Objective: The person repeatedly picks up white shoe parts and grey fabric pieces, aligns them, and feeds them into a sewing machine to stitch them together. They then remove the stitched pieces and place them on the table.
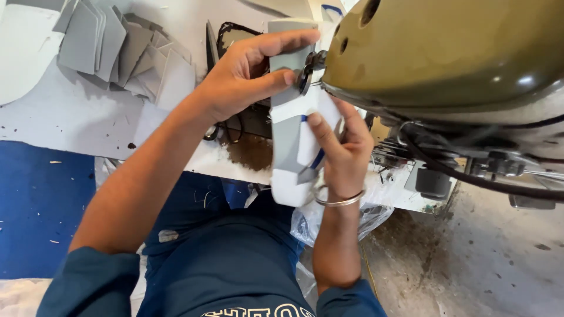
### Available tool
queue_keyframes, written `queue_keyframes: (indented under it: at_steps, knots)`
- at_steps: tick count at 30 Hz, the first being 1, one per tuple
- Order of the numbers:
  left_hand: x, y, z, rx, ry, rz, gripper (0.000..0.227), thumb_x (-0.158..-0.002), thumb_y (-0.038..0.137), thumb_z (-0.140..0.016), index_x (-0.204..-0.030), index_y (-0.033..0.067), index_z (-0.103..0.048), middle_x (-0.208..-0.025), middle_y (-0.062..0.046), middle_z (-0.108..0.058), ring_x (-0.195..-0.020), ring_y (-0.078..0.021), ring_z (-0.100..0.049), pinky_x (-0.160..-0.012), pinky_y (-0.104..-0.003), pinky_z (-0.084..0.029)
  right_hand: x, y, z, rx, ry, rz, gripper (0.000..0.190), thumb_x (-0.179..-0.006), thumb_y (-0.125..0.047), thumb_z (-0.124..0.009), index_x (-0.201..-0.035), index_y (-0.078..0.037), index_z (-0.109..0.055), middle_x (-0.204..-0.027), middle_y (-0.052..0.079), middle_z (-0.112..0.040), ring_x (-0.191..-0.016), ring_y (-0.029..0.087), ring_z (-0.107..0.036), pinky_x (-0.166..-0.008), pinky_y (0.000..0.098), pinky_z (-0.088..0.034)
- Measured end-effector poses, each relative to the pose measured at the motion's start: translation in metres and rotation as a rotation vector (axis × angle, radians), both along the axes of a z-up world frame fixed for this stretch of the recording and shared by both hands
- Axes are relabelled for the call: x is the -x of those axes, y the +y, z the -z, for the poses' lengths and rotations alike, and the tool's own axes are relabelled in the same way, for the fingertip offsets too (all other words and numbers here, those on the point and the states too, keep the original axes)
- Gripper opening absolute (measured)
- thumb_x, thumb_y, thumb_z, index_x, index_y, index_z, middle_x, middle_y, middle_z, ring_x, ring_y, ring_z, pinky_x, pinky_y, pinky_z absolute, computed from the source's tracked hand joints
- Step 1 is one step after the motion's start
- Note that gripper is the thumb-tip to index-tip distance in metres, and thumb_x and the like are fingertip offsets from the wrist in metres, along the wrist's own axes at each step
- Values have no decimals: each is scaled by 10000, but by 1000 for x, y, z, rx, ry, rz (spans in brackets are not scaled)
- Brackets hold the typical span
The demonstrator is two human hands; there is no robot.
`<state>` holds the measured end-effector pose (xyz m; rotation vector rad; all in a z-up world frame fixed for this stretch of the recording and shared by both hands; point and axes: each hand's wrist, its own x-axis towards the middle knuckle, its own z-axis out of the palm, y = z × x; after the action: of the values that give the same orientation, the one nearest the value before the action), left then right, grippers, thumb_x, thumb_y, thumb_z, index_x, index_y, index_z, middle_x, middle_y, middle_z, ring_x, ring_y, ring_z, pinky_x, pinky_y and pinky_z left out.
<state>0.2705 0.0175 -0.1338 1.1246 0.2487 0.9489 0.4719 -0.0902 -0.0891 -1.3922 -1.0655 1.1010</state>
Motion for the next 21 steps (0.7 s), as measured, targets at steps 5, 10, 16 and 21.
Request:
queue_keyframes:
  at_steps: [5, 10, 16, 21]
  knots:
    - [-8, -26, 3, 88, -76, -133, 567, -1101, 120, -679, -1600, -1, -439, -1528, -54, -556, -1271, -81, -572, -1141, -268, -491, -22, 21, -13, 99, 64, -28, 398, -929, -80, -803, -1281, 46, -665, -1199, 99, -727, -1078, 165, -675, -990, 312, -524]
    - [-24, -55, 7, -209, 222, -523, 552, -1106, 43, -681, -1581, -12, -407, -1482, -48, -590, -1315, -80, -548, -1186, -248, -404, -72, 36, 11, -7, -137, -72, 388, -922, -89, -807, -1271, 29, -686, -1266, 96, -720, -1185, 199, -684, -1110, 362, -536]
    - [-40, -52, 2, -138, 89, -601, 548, -1155, -19, -618, -1619, 30, -332, -1675, -51, -381, -1572, -95, -355, -1344, -251, -269, -132, 35, 77, -137, -787, -73, 475, -996, -164, -764, -1408, 2, -596, -1443, 177, -594, -1341, 330, -536, -1162, 452, -390]
    - [-50, -48, 11, -47, 29, -661, 536, -1201, 16, -601, -1648, 52, -308, -1703, -52, -350, -1515, -89, -342, -1244, -225, -301, -165, 53, 139, -183, -1690, -235, 508, -887, -257, -724, -1350, -76, -619, -1347, 205, -630, -1254, 405, -558, -1063, 489, -404]
